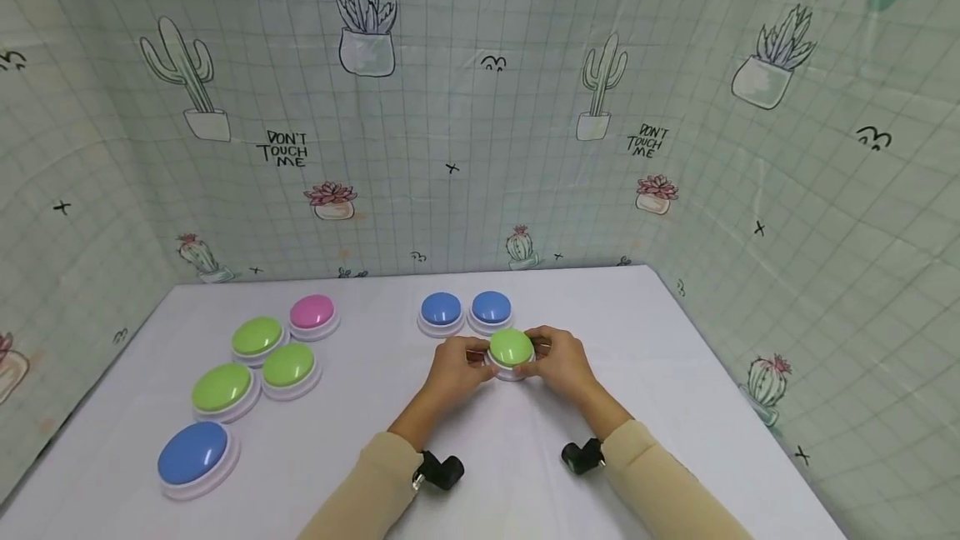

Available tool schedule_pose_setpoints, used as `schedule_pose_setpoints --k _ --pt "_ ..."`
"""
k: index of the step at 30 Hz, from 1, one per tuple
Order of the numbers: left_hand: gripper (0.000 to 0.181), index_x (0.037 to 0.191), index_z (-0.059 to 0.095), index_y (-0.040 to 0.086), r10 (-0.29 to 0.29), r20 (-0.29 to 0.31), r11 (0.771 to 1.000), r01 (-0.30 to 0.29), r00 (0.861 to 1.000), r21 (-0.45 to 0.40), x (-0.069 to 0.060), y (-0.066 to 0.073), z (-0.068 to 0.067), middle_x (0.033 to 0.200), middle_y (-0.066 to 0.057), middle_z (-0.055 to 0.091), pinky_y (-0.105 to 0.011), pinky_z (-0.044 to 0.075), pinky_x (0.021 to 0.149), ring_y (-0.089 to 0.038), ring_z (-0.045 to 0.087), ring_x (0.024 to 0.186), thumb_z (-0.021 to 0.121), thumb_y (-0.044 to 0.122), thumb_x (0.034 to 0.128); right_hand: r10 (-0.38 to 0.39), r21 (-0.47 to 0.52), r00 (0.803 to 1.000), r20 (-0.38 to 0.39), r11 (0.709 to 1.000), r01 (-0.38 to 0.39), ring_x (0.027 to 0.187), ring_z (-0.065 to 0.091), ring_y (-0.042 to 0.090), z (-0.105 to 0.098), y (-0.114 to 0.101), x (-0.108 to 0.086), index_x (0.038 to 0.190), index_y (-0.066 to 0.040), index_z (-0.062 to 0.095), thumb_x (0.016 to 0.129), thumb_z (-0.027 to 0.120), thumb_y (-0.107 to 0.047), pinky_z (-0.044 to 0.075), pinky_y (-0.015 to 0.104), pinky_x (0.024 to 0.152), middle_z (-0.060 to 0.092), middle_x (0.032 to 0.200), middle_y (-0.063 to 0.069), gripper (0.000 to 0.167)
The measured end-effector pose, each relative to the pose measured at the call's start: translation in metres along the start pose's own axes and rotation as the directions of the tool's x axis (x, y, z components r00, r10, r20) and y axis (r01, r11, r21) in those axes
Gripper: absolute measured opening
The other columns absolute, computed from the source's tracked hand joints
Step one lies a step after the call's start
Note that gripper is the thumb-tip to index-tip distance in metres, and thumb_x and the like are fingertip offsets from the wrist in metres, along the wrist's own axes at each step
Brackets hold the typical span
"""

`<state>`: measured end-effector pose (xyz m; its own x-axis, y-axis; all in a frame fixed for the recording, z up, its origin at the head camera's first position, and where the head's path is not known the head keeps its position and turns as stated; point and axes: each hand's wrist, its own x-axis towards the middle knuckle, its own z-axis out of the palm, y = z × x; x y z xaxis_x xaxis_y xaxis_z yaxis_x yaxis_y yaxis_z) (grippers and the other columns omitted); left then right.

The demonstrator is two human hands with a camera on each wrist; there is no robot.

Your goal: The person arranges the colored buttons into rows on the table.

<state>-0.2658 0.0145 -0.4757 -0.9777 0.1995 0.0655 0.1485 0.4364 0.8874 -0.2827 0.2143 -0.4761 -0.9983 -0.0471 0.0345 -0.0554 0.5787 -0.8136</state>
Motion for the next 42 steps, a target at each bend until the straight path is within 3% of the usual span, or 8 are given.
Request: schedule_pose_setpoints --k 7,14,22,30,37,42 --pt "0.045 0.131 0.066 -0.011 0.036 0.056 0.999 -0.036 0.998 -0.012 0.014 0.010 0.014 0.128 -0.024 0.070 -0.043 0.059 0.099 -0.037 0.069 0.117 0.081 0.006 0.0911 0.038 -0.036 0.998 -0.043 0.999 -0.040 0.123 0.067 0.042 -0.015 0.004 0.008 0.131 0.009 0.065 0.076 0.093 -0.002 0.055 0.049 0.105 0.068 0.131 0.028 0.063" --pt "0.061 0.146 0.051 -0.013 0.063 0.123 0.997 -0.057 0.990 -0.055 0.028 0.016 0.034 0.151 -0.028 0.053 -0.048 0.050 0.111 -0.044 0.058 0.133 0.077 0.006 0.0944 0.086 -0.045 0.992 -0.090 0.995 -0.090 0.127 0.064 0.042 -0.030 0.012 0.020 0.136 0.010 0.061 0.080 0.089 -0.001 0.051 0.051 0.110 0.062 0.139 0.030 0.064" --pt "0.075 0.158 0.036 -0.009 -0.031 0.116 0.993 0.044 0.993 -0.107 0.041 0.022 0.048 0.167 -0.023 0.033 -0.046 0.045 0.116 -0.043 0.049 0.143 0.075 0.005 0.0948 0.111 -0.051 0.986 -0.121 0.992 -0.118 0.129 0.062 0.044 -0.031 0.015 0.038 0.140 0.011 0.058 0.083 0.087 -0.003 0.050 0.051 0.111 0.060 0.140 0.031 0.065" --pt "0.084 0.162 0.029 -0.005 -0.075 0.134 0.982 0.096 0.988 -0.160 0.050 0.016 0.059 0.172 -0.020 0.022 -0.043 0.049 0.112 -0.042 0.056 0.136 0.076 0.007 0.0943 0.125 -0.037 0.980 -0.155 0.991 -0.132 0.130 0.061 0.044 -0.027 0.023 0.052 0.141 0.010 0.058 0.083 0.086 -0.001 0.049 0.050 0.112 0.061 0.141 0.030 0.065" --pt "0.086 0.164 0.029 0.000 -0.091 0.131 0.986 0.108 0.987 -0.127 0.054 0.017 0.064 0.173 -0.017 0.021 -0.047 0.018 0.130 -0.034 0.020 0.159 0.076 0.012 0.0936 0.108 -0.001 0.976 -0.189 0.994 -0.110 0.130 0.061 0.044 -0.026 0.024 0.055 0.140 0.010 0.059 0.083 0.084 0.000 0.047 0.051 0.113 0.062 0.139 0.030 0.063" --pt "0.088 0.165 0.026 0.001 -0.101 0.137 0.981 0.121 0.985 -0.151 0.053 0.018 0.065 0.174 -0.017 0.018 -0.049 0.015 0.130 -0.034 0.017 0.160 0.076 0.011 0.0934 0.099 0.005 0.975 -0.200 0.995 -0.100 0.129 0.061 0.044 -0.026 0.023 0.055 0.139 0.011 0.059 0.081 0.085 0.000 0.046 0.051 0.114 0.063 0.137 0.029 0.064"
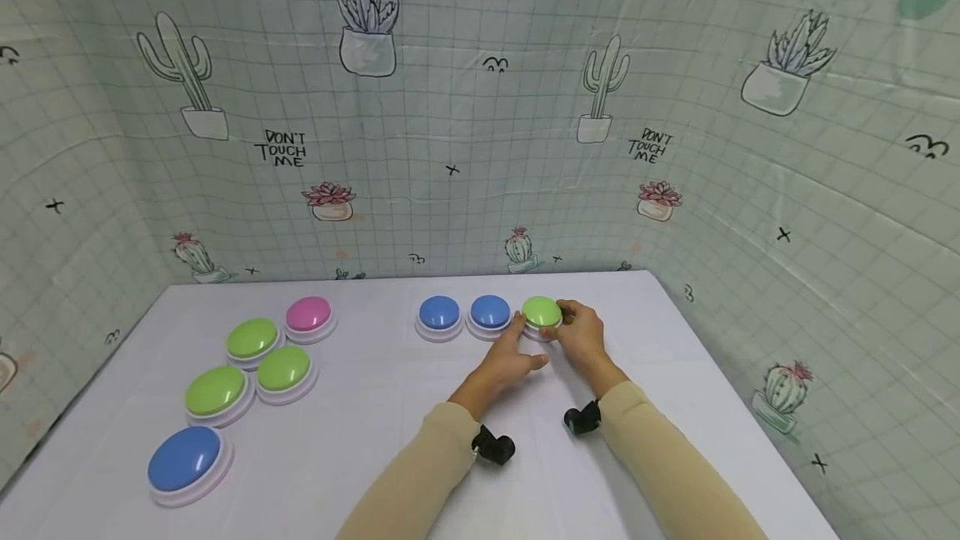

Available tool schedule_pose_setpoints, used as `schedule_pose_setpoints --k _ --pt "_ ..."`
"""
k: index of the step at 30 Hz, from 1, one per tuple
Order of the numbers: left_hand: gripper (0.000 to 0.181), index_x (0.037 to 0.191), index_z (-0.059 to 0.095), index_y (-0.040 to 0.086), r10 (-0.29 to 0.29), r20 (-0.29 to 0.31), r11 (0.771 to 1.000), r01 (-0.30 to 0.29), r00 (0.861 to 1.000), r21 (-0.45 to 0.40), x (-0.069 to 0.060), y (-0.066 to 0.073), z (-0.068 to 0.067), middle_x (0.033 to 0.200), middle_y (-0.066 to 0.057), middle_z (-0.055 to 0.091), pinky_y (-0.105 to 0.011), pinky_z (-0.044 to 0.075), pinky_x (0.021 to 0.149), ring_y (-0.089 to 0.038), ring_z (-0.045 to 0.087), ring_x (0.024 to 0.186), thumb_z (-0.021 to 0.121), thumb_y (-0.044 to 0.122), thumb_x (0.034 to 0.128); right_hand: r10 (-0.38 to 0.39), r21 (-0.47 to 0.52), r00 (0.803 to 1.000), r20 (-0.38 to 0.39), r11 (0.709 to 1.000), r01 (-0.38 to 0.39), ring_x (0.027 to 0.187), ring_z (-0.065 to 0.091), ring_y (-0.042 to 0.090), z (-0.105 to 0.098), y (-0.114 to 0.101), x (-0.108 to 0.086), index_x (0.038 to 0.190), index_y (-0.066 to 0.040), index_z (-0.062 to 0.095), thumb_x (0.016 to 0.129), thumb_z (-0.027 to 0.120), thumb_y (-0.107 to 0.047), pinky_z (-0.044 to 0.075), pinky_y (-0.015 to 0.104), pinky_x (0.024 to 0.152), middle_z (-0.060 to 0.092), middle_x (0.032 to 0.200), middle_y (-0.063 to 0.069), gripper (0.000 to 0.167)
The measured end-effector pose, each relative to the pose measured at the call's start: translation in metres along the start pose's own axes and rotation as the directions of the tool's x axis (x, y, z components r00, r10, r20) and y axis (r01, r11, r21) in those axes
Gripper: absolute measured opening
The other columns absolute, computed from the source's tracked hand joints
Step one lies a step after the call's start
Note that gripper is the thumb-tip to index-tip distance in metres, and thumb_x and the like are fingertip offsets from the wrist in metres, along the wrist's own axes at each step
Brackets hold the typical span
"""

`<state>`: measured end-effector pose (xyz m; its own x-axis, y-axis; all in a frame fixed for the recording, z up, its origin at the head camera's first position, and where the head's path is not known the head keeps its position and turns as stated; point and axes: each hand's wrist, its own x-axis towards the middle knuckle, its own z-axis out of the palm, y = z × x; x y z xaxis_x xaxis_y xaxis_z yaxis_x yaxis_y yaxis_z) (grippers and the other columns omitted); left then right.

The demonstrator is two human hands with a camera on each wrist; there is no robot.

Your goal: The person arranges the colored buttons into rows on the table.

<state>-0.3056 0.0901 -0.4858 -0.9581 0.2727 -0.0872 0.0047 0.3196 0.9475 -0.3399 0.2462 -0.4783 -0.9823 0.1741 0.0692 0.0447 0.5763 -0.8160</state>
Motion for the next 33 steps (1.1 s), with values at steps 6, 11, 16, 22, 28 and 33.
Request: schedule_pose_setpoints --k 6,11,16,22,28,33 --pt "0.089 0.166 0.025 0.001 0.011 0.021 1.000 -0.011 1.000 -0.009 -0.001 -0.001 -0.002 0.174 -0.017 0.015 -0.048 0.022 0.128 -0.037 0.035 0.153 0.077 0.013 0.0937 0.042 0.041 0.999 0.027 0.998 -0.043 0.134 0.057 0.044 0.000 0.000 0.002 0.142 0.009 0.057 0.083 0.084 0.001 0.043 0.051 0.117 0.061 0.140 0.030 0.066" --pt "0.092 0.167 0.020 0.002 0.023 0.067 1.000 -0.022 0.997 -0.010 -0.008 -0.005 -0.006 0.175 -0.017 0.011 -0.044 0.045 0.116 -0.039 0.062 0.130 0.077 0.014 0.0952 0.059 0.040 0.998 0.033 0.997 -0.060 0.136 0.055 0.043 0.001 -0.001 -0.002 0.142 0.009 0.057 0.083 0.086 -0.002 0.042 0.051 0.118 0.060 0.142 0.029 0.066" --pt "0.093 0.167 0.020 0.003 0.039 0.094 0.999 -0.039 0.995 -0.003 -0.013 -0.008 -0.006 0.175 -0.017 0.010 -0.042 0.051 0.110 -0.039 0.061 0.131 0.078 0.015 0.0953 0.064 0.023 0.997 0.037 0.998 -0.065 0.136 0.055 0.044 0.000 0.001 -0.008 0.141 0.009 0.057 0.084 0.087 -0.004 0.041 0.052 0.118 0.060 0.142 0.030 0.066" --pt "0.088 0.167 0.023 0.004 0.029 0.121 0.999 -0.024 0.992 -0.044 -0.017 -0.009 -0.008 0.175 -0.014 0.011 -0.043 0.045 0.116 -0.038 0.054 0.139 0.076 0.015 0.0970 0.085 0.001 0.996 0.038 0.996 -0.086 0.138 0.054 0.042 -0.001 0.004 -0.013 0.143 0.008 0.057 0.084 0.088 -0.007 0.041 0.051 0.119 0.059 0.144 0.028 0.068" --pt "0.086 0.166 0.023 0.002 0.033 0.124 0.995 -0.021 0.992 -0.094 -0.018 -0.010 -0.011 0.175 -0.014 0.010 -0.045 0.039 0.121 -0.040 0.046 0.146 0.074 0.013 0.0985 0.078 -0.010 0.996 0.044 0.997 -0.077 0.140 0.052 0.042 0.000 0.002 -0.014 0.145 0.007 0.054 0.087 0.086 -0.009 0.040 0.051 0.120 0.057 0.147 0.028 0.069" --pt "0.086 0.166 0.022 0.000 0.042 0.134 0.992 -0.026 0.990 -0.122 -0.019 -0.010 -0.011 0.175 -0.016 0.010 -0.045 0.038 0.121 -0.041 0.044 0.147 0.074 0.011 0.0982 0.079 -0.021 0.996 0.048 0.997 -0.078 0.143 0.049 0.041 -0.001 0.003 -0.017 0.147 0.007 0.052 0.089 0.085 -0.011 0.038 0.051 0.120 0.054 0.150 0.027 0.069"
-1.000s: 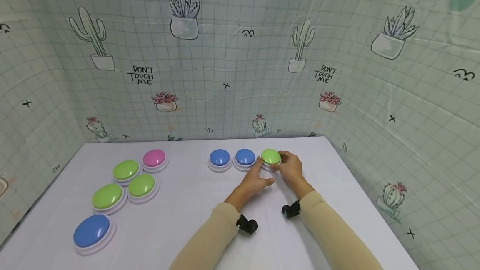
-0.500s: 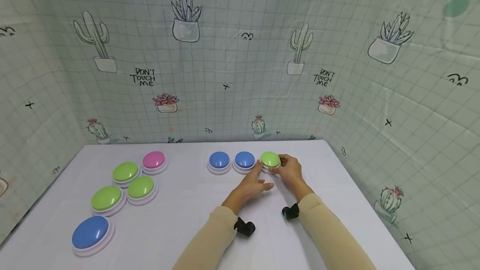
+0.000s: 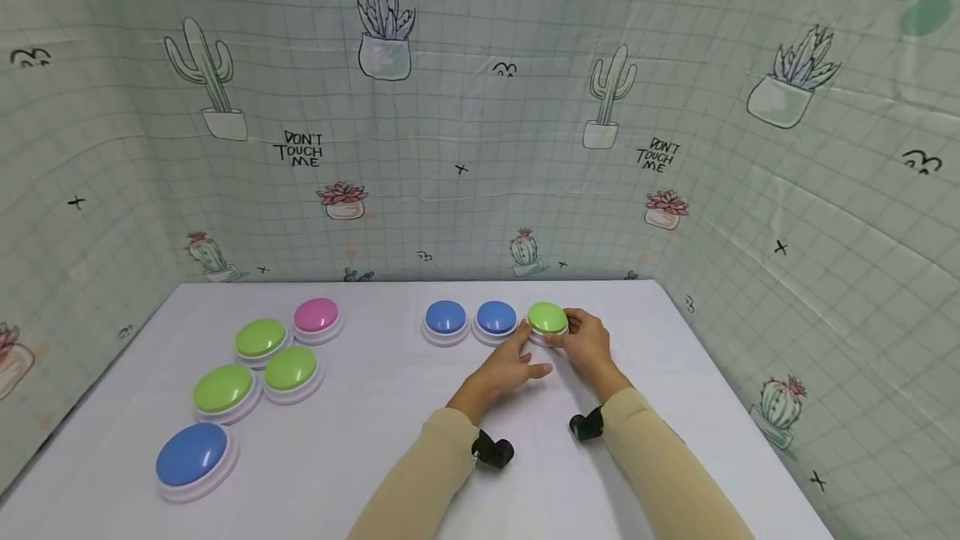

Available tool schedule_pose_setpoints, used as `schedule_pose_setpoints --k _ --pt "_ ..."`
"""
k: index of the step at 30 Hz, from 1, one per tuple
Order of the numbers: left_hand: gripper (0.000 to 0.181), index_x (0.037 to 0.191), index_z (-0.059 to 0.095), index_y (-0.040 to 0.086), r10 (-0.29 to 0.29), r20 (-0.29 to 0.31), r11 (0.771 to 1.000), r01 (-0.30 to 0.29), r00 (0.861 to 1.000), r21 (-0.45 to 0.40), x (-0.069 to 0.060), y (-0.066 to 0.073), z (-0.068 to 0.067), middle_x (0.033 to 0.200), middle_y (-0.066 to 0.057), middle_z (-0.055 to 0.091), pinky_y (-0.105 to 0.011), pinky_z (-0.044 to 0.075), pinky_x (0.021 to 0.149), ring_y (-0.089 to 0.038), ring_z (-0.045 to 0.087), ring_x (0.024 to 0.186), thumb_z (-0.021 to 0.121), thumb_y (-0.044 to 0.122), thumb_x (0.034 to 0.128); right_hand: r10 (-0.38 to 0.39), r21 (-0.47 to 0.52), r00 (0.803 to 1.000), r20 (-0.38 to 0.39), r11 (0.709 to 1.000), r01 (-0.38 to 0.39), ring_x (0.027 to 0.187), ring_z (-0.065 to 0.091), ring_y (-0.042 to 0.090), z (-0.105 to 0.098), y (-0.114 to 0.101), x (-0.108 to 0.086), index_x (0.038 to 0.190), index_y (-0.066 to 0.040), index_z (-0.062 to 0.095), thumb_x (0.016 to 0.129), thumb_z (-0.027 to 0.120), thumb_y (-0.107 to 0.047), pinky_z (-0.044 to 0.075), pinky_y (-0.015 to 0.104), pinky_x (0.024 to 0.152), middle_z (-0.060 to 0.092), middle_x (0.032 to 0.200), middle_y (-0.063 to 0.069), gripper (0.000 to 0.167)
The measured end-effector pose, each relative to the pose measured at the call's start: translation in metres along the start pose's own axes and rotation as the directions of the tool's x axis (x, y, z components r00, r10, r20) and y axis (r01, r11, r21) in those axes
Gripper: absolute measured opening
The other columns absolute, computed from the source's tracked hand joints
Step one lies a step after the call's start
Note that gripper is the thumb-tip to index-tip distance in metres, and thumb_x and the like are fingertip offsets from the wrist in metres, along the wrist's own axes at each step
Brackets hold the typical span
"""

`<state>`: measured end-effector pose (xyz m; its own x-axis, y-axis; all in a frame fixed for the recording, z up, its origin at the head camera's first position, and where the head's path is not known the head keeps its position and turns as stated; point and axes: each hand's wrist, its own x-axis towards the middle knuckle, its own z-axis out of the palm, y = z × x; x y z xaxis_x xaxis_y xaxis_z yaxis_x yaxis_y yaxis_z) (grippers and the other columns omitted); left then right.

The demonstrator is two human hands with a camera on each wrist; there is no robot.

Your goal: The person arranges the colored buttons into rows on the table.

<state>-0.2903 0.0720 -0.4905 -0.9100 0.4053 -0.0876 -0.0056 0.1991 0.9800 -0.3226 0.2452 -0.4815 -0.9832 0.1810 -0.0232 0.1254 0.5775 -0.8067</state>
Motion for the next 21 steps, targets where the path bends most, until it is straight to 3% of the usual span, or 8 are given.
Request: schedule_pose_setpoints --k 10,15,18,21 --pt "0.084 0.164 0.026 -0.003 0.034 -0.024 0.999 -0.033 0.999 0.026 -0.004 -0.004 0.000 0.172 -0.019 0.021 -0.042 0.038 0.121 -0.040 0.043 0.148 0.075 0.014 0.0981 -0.001 0.035 1.000 0.000 0.999 0.001 0.145 0.045 0.041 0.001 -0.003 -0.004 0.148 0.007 0.050 0.090 0.083 -0.008 0.038 0.050 0.121 0.049 0.153 0.028 0.068" --pt "0.081 0.163 0.031 -0.001 0.003 -0.013 0.999 -0.003 1.000 0.032 -0.013 -0.003 -0.004 0.168 -0.020 0.033 -0.042 0.036 0.123 -0.038 0.042 0.149 0.076 0.016 0.0982 0.004 0.041 1.000 0.031 0.999 -0.005 0.148 0.042 0.041 0.002 -0.005 -0.003 0.150 0.010 0.045 0.092 0.081 -0.008 0.037 0.050 0.122 0.045 0.155 0.030 0.071" --pt "0.078 0.161 0.035 -0.002 -0.012 -0.001 0.999 0.012 1.000 0.043 -0.022 -0.005 -0.009 0.166 -0.019 0.037 -0.042 0.036 0.123 -0.036 0.044 0.148 0.076 0.016 0.0981 -0.001 -0.018 1.000 0.026 1.000 0.002 0.148 0.041 0.044 0.004 -0.008 -0.005 0.152 0.013 0.039 0.093 0.080 -0.013 0.036 0.052 0.122 0.044 0.156 0.033 0.076" --pt "0.073 0.160 0.039 0.000 -0.025 0.011 0.997 0.024 1.000 0.067 -0.034 -0.007 -0.018 0.164 -0.015 0.042 -0.042 0.037 0.122 -0.035 0.046 0.147 0.075 0.018 0.0990 -0.028 -0.083 0.999 -0.040 0.996 0.025 0.145 0.040 0.049 0.010 -0.019 -0.013 0.153 0.014 0.035 0.093 0.079 -0.019 0.035 0.057 0.121 0.043 0.155 0.036 0.082"
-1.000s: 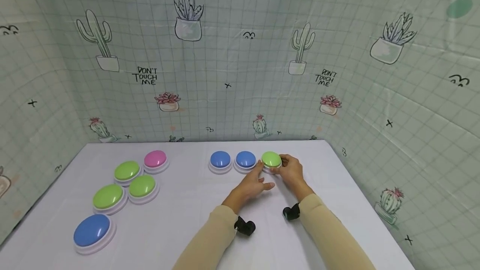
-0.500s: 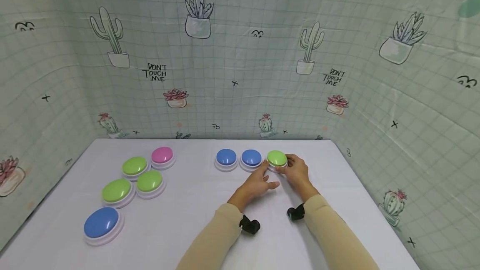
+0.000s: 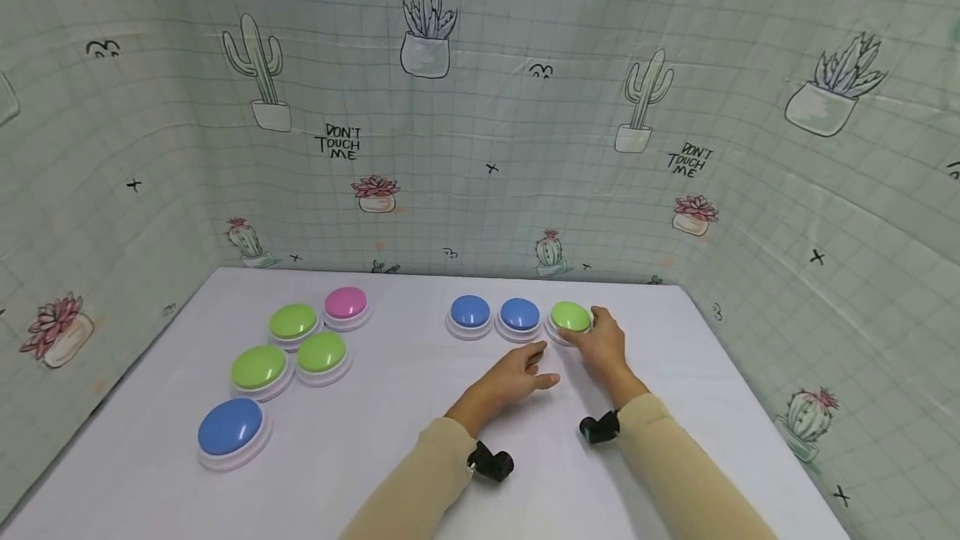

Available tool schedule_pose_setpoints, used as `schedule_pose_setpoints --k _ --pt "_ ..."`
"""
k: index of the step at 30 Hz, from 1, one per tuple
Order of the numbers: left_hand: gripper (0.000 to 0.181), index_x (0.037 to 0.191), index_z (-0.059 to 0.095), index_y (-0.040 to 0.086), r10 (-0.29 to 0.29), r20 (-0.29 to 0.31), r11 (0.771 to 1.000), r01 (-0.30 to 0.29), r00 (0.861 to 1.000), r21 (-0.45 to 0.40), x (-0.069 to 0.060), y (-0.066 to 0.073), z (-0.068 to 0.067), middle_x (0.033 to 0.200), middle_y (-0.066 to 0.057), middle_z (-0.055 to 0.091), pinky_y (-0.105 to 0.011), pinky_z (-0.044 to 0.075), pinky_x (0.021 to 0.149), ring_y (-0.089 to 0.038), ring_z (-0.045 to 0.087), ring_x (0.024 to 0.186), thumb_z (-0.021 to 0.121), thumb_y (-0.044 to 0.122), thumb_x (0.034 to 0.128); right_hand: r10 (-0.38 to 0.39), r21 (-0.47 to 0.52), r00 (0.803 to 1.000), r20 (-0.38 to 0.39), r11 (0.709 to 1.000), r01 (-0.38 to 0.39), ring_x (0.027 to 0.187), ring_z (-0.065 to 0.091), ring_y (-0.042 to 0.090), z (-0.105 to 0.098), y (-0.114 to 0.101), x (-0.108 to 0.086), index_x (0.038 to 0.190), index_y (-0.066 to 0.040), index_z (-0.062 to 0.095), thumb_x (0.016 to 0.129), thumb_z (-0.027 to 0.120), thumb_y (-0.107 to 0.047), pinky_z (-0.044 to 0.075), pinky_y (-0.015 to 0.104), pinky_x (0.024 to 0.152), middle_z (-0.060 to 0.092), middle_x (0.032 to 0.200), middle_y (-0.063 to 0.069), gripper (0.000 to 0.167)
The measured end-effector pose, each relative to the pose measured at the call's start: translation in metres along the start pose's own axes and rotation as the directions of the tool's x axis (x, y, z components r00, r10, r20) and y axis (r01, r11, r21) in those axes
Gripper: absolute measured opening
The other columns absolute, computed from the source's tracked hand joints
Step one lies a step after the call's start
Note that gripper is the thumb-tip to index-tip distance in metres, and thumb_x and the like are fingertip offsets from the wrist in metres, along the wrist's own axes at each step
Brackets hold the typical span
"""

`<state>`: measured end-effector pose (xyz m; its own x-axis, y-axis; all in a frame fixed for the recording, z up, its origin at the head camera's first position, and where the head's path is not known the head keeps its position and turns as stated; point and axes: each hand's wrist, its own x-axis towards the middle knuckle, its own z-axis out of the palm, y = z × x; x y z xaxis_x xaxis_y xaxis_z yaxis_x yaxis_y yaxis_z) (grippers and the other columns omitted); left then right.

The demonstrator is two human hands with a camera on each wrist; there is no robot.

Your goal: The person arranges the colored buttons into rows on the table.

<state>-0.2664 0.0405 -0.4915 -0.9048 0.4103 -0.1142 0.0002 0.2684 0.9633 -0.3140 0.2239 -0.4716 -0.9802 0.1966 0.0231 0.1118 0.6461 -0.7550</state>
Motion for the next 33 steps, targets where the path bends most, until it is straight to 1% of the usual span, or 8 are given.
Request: schedule_pose_setpoints --k 4,7,12,16,21,25,29,33 --pt "0.067 0.158 0.044 0.001 -0.022 0.028 0.998 0.020 0.999 0.068 -0.019 -0.002 -0.020 0.160 -0.013 0.049 -0.047 0.036 0.123 -0.032 0.046 0.148 0.072 0.022 0.1003 -0.066 -0.011 0.992 -0.104 0.998 0.065 0.142 0.043 0.053 0.012 -0.022 -0.013 0.155 0.011 0.036 0.092 0.079 -0.019 0.036 0.060 0.120 0.046 0.152 0.037 0.081" --pt "0.063 0.155 0.047 -0.001 -0.024 0.017 0.993 0.022 1.000 0.119 -0.037 -0.004 -0.043 0.156 -0.016 0.053 -0.050 0.037 0.122 -0.033 0.048 0.146 0.071 0.023 0.1012 -0.156 0.022 0.981 -0.116 0.987 0.159 0.140 0.048 0.050 0.029 -0.041 -0.025 0.152 0.009 0.043 0.091 0.080 -0.016 0.039 0.058 0.118 0.051 0.149 0.034 0.076" --pt "0.058 0.149 0.051 -0.006 -0.005 -0.109 0.983 0.025 0.994 0.183 -0.074 -0.008 -0.084 0.151 -0.021 0.056 -0.052 0.043 0.117 -0.038 0.054 0.140 0.071 0.019 0.1010 -0.338 0.163 0.940 0.043 0.931 0.327 0.125 0.064 0.044 0.065 -0.075 -0.051 0.134 0.013 0.060 0.089 0.083 -0.010 0.052 0.052 0.108 0.066 0.132 0.030 0.054" --pt "0.054 0.145 0.055 -0.007 0.029 -0.250 0.951 0.050 0.968 0.304 -0.108 -0.010 -0.114 0.144 -0.024 0.061 -0.054 0.046 0.113 -0.042 0.058 0.134 0.074 0.016 0.0990 -0.437 0.265 0.869 0.232 0.888 0.376 0.116 0.069 0.040 0.095 -0.101 -0.074 0.125 0.012 0.067 0.090 0.083 -0.011 0.058 0.048 0.101 0.072 0.122 0.025 0.045" --pt "0.052 0.142 0.057 -0.009 0.099 -0.341 0.900 0.062 0.935 0.432 -0.149 -0.012 -0.148 0.139 -0.027 0.063 -0.059 0.048 0.110 -0.046 0.059 0.130 0.075 0.013 0.0974 -0.456 0.294 0.812 0.365 0.884 0.364 0.119 0.069 0.035 0.129 -0.129 -0.100 0.127 0.007 0.068 0.091 0.083 -0.015 0.057 0.044 0.103 0.072 0.126 0.019 0.044" --pt "0.053 0.140 0.057 -0.011 0.114 -0.397 0.864 0.107 0.911 0.492 -0.180 -0.013 -0.177 0.139 -0.031 0.061 -0.062 0.047 0.110 -0.050 0.056 0.131 0.077 0.010 0.0954 -0.472 0.297 0.777 0.416 0.878 0.375 0.118 0.070 0.031 0.149 -0.145 -0.118 0.126 0.005 0.069 0.091 0.084 -0.017 0.058 0.037 0.101 0.073 0.126 0.016 0.044" --pt "0.058 0.140 0.057 -0.011 0.075 -0.464 0.829 0.203 0.883 0.521 -0.211 -0.019 -0.208 0.142 -0.036 0.056 -0.068 0.041 0.111 -0.056 0.049 0.134 0.080 0.012 0.0923 -0.478 0.306 0.755 0.448 0.876 0.373 0.116 0.071 0.027 0.164 -0.156 -0.131 0.126 0.003 0.070 0.089 0.086 -0.018 0.058 0.030 0.099 0.073 0.125 0.014 0.046" --pt "0.066 0.140 0.056 -0.012 0.009 -0.499 0.783 0.305 0.866 0.543 -0.239 -0.033 -0.235 0.144 -0.041 0.050 -0.074 0.039 0.108 -0.063 0.043 0.134 0.084 0.018 0.0887 -0.474 0.275 0.739 0.479 0.880 0.386 0.116 0.070 0.022 0.174 -0.162 -0.143 0.128 0.002 0.070 0.087 0.088 -0.019 0.056 0.025 0.099 0.074 0.125 0.012 0.049"
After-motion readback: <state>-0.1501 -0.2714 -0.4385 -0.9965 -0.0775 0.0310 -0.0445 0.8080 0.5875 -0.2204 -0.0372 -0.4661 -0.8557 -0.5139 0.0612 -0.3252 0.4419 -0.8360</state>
